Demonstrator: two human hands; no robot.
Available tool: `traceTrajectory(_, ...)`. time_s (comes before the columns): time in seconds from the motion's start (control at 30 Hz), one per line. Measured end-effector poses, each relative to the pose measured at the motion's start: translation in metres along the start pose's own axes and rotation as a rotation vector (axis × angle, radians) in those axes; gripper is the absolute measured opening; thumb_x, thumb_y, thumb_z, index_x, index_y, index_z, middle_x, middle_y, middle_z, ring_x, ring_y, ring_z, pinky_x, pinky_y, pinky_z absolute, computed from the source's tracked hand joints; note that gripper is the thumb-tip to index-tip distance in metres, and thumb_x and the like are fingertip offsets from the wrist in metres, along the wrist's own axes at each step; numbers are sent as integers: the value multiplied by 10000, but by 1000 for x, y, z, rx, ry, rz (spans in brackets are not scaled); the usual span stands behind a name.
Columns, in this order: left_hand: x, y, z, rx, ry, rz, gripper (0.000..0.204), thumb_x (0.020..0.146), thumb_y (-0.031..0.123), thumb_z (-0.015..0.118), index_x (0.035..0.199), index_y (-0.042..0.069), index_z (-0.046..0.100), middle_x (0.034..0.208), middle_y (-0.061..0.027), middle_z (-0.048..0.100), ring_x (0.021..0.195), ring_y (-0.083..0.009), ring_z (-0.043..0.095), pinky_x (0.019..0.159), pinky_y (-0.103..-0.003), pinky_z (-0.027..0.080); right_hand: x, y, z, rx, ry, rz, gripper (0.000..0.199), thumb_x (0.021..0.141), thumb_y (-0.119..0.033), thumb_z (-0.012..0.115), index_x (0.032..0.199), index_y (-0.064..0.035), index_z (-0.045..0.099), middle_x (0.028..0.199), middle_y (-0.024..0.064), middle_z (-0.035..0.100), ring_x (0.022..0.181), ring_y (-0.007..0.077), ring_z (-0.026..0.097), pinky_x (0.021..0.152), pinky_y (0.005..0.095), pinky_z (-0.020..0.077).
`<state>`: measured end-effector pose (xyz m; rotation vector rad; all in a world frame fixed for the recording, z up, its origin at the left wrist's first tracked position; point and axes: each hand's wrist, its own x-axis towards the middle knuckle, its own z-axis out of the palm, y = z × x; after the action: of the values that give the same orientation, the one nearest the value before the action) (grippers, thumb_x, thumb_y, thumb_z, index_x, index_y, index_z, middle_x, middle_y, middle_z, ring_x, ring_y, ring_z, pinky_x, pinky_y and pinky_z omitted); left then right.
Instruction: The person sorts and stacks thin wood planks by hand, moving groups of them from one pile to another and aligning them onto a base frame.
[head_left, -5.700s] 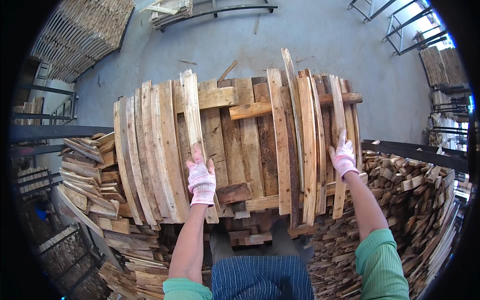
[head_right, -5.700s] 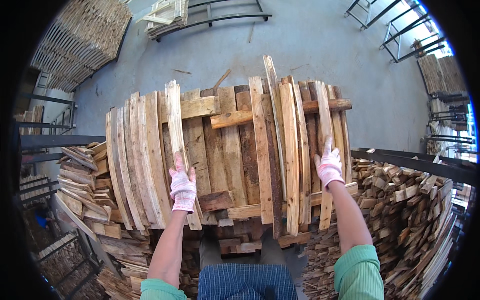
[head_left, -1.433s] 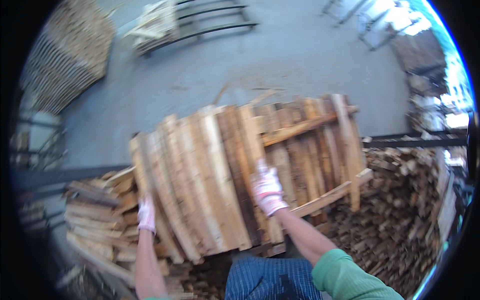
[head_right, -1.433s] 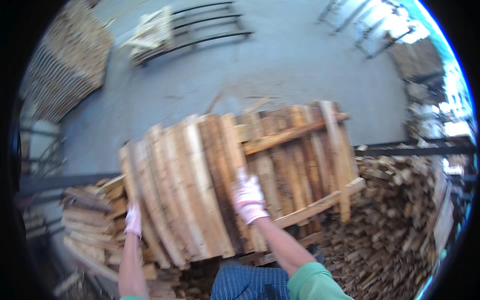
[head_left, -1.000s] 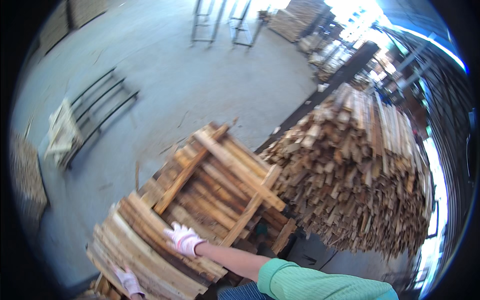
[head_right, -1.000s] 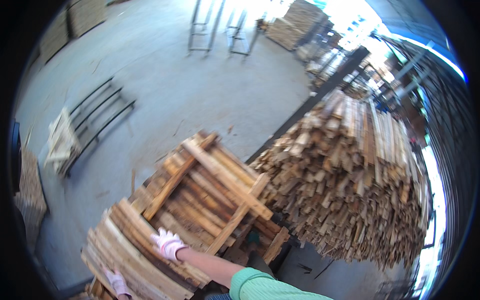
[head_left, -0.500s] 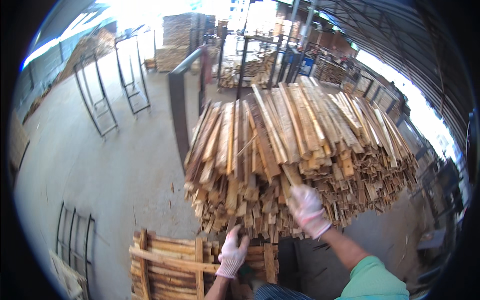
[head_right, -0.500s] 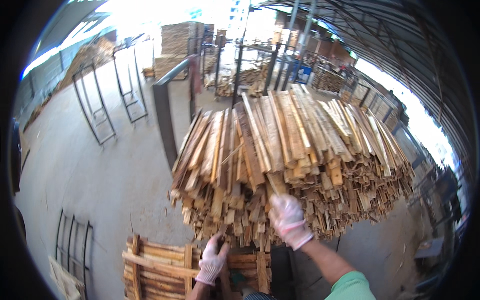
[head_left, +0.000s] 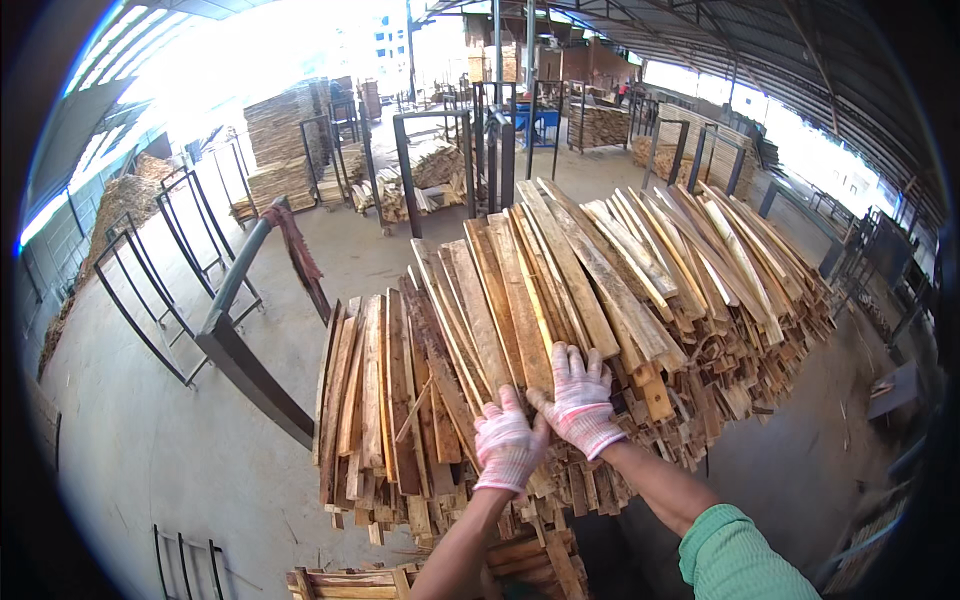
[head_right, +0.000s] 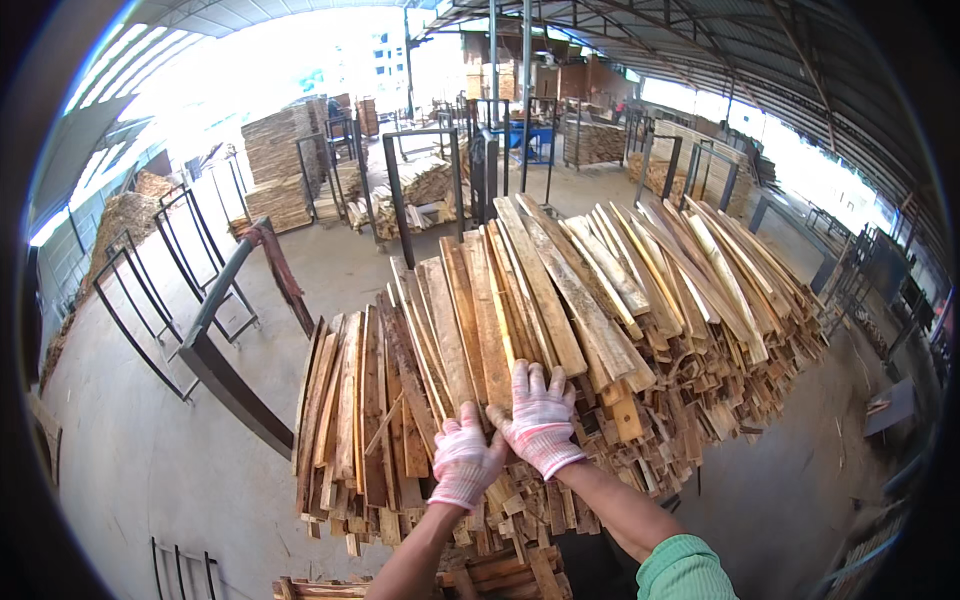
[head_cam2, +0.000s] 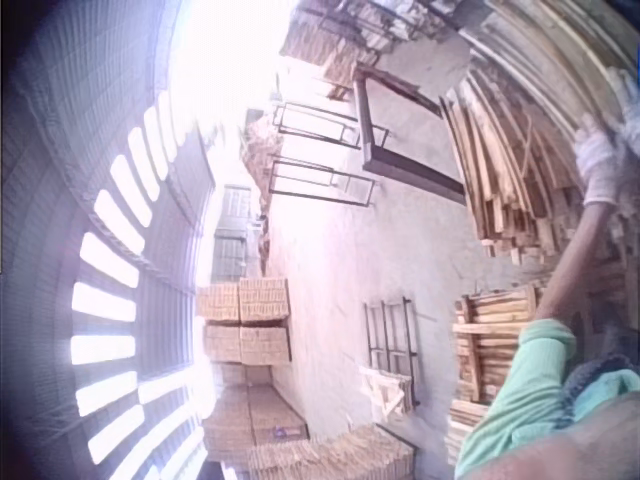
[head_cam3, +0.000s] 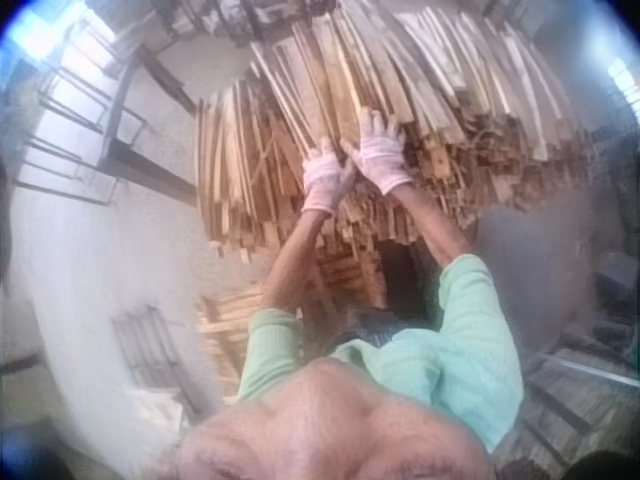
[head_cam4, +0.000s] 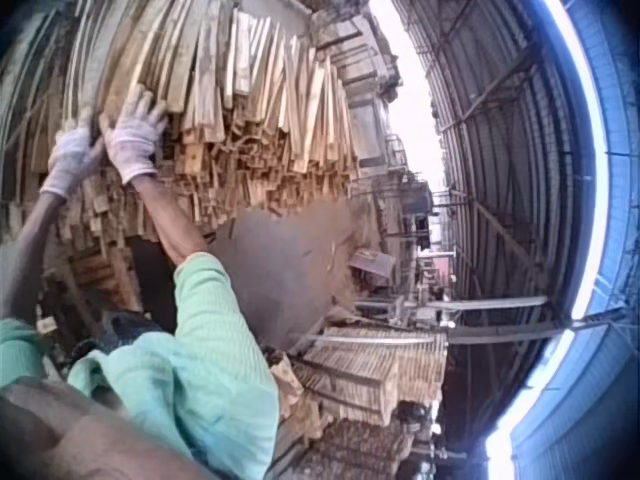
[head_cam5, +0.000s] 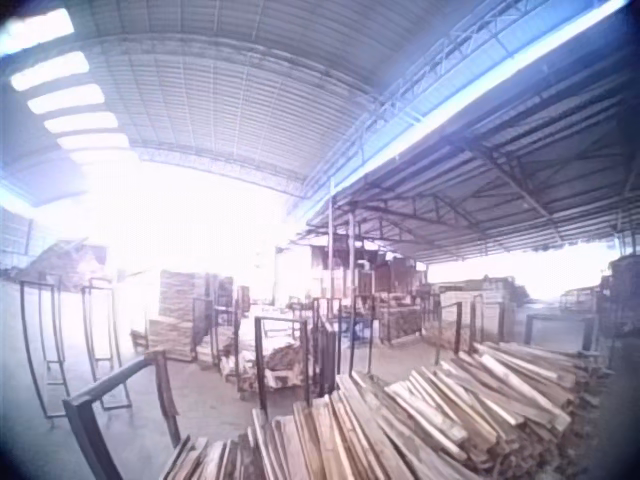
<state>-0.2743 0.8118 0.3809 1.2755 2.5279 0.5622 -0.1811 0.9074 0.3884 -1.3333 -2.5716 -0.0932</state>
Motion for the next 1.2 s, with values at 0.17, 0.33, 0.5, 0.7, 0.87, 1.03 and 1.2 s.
traceTrajectory(0.17, -43, 21, 6, 181, -84, 211, 1137, 752, 602, 786, 1604, 271, 110, 1570, -357, 125, 1367, -589, 296, 1052, -696, 356, -25, 63, -7, 188, -84, -334, 1097, 772, -694, 696, 1600, -232, 144, 1605, 246, 219, 1434, 597, 164, 1145, 696, 223)
traceTrajectory(0.33, -3, -13, 76, 388, 267, 386, 1227, 657, 551, 867, 1581, 455, 65, 1599, -335, 84, 1342, -670, 252, 1054, -777, 255, -25, 82, 29, -184, 83, -504, 897, 813, -312, 743, 1563, -322, 251, 1598, 256, 196, 1324, 618, 332, 991, 701, 420)
traceTrajectory(0.5, -1, -13, 43, 256, 206, 505, 1158, 642, 475, 890, 1573, 390, 206, 1514, -325, 243, 1217, -592, 424, 932, -735, 418, -14, 79, 41, 37, 292, -569, 802, 790, -49, 676, 1510, -256, 389, 1538, 237, 309, 1164, 608, 475, 888, 612, 549)
traceTrajectory(0.7, -21, -46, 13, 258, 165, 449, 836, 796, 191, 770, 1510, 335, 358, 1546, -303, 240, 1175, -625, 477, 838, -582, 580, -43, 27, 29, 172, 332, -560, 637, 831, -6, 640, 1430, -67, 432, 1486, 347, 313, 1210, 541, 516, 997, 633, 481)
traceTrajectory(0.87, -95, -102, 25, 155, 337, 611, 686, 803, 207, 729, 1435, 270, 469, 1444, -338, 356, 1091, -661, 483, 741, -637, 566, -131, -7, 25, 274, 329, -547, 718, 791, -20, 716, 1436, -115, 416, 1506, 325, 245, 1190, 529, 519, 912, 626, 535)
traceTrajectory(1.03, -113, -113, 26, -300, 273, 716, 767, 701, 189, 820, 1387, 136, 481, 1435, -278, 356, 1243, -419, 455, 1015, -551, 445, -149, 44, 16, 926, 111, -384, 746, 835, -120, 694, 1494, -170, 348, 1514, 229, 319, 1308, 345, 500, 916, 431, 575)
traceTrajectory(1.2, -77, -133, 40, -1130, 116, -167, 642, 835, 258, 767, 1361, 105, 432, 1190, -149, 571, 982, -283, 585, 849, -449, 533, -101, 41, 33, 1834, -339, 524, 766, 973, -432, 547, 1588, -126, 207, 1615, 143, 281, 1320, 285, 466, 1072, 438, 431)
